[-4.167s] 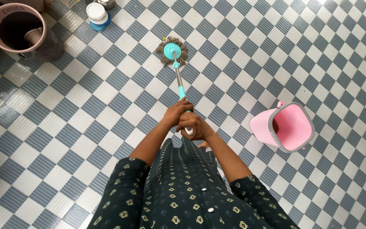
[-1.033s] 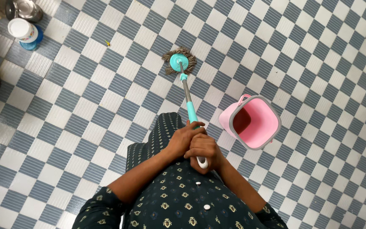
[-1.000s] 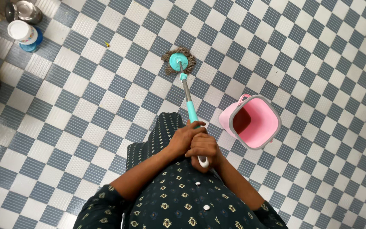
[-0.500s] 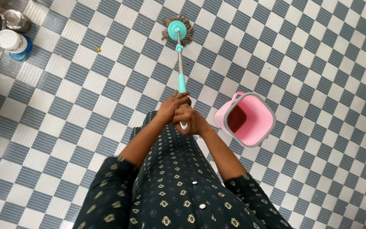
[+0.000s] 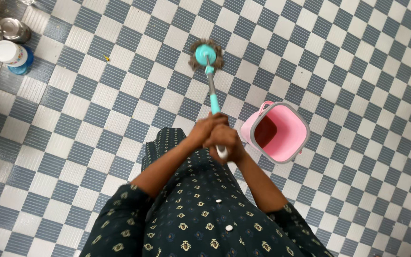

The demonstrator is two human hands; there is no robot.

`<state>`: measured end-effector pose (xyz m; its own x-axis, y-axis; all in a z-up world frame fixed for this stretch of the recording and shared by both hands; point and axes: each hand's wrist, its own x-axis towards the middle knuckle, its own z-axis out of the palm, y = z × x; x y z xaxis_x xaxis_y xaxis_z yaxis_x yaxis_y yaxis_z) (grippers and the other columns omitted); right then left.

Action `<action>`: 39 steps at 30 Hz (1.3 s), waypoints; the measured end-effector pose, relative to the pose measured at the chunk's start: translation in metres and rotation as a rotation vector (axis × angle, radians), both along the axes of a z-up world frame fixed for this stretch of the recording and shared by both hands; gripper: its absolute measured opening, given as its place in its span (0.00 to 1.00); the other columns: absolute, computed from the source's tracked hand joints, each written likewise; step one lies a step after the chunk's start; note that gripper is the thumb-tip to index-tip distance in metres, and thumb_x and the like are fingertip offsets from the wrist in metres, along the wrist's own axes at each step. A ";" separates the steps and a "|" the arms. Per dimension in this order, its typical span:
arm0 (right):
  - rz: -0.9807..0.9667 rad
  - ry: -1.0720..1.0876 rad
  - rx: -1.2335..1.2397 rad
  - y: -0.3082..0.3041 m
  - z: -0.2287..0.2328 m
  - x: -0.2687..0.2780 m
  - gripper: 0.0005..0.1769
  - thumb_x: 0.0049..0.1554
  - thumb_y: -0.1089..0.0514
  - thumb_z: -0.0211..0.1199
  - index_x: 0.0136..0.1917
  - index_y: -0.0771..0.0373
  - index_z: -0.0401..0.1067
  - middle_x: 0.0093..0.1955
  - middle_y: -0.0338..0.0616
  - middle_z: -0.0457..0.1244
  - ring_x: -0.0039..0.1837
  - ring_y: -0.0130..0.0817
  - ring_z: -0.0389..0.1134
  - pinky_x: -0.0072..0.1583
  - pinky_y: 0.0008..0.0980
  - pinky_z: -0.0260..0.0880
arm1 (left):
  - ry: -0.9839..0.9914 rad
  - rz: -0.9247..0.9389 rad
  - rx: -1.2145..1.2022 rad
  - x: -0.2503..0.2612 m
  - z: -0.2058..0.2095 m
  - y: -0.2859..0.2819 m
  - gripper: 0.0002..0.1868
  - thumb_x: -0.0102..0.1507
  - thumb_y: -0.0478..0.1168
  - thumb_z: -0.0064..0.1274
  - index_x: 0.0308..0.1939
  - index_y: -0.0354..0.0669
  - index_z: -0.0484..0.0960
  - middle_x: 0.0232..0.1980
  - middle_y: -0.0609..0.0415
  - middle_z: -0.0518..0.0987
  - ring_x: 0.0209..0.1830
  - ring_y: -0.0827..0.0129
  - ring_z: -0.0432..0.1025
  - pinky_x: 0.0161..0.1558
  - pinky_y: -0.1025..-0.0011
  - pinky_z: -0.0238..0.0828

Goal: The person mops a checkered tiled floor using a turquoise and white mop. They move the mop back and forth across the surface, cleaning the area around a pink bucket and various items stored along the walls.

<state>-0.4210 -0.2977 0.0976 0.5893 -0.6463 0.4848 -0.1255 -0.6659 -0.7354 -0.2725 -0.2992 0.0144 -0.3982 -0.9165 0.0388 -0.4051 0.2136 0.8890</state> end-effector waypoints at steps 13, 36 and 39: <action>0.097 0.157 0.086 0.029 0.018 -0.008 0.09 0.42 0.68 0.68 0.37 0.57 0.76 0.38 0.40 0.66 0.46 0.40 0.69 0.53 0.37 0.68 | 0.051 0.012 -0.001 -0.002 0.027 0.025 0.09 0.62 0.41 0.51 0.47 0.51 0.77 0.58 0.59 0.76 0.55 0.53 0.77 0.53 0.59 0.76; 0.043 0.247 0.042 0.038 -0.032 -0.014 0.06 0.41 0.65 0.65 0.33 0.59 0.70 0.36 0.41 0.62 0.43 0.40 0.67 0.55 0.40 0.68 | -0.400 -0.154 -0.130 -0.014 -0.026 0.010 0.12 0.60 0.43 0.55 0.47 0.59 0.80 0.72 0.61 0.69 0.78 0.46 0.55 0.68 0.47 0.55; 0.082 0.259 0.070 0.055 0.019 -0.016 0.06 0.40 0.64 0.65 0.34 0.58 0.71 0.35 0.39 0.62 0.43 0.40 0.67 0.54 0.38 0.68 | -0.084 -0.131 -0.018 -0.009 0.014 0.042 0.11 0.63 0.41 0.53 0.50 0.53 0.79 0.69 0.59 0.73 0.76 0.49 0.62 0.72 0.56 0.64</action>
<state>-0.4366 -0.2424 0.1167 0.7393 -0.6180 0.2673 -0.2629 -0.6304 -0.7304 -0.2811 -0.2574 0.0280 -0.5170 -0.8559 0.0167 -0.4450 0.2854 0.8488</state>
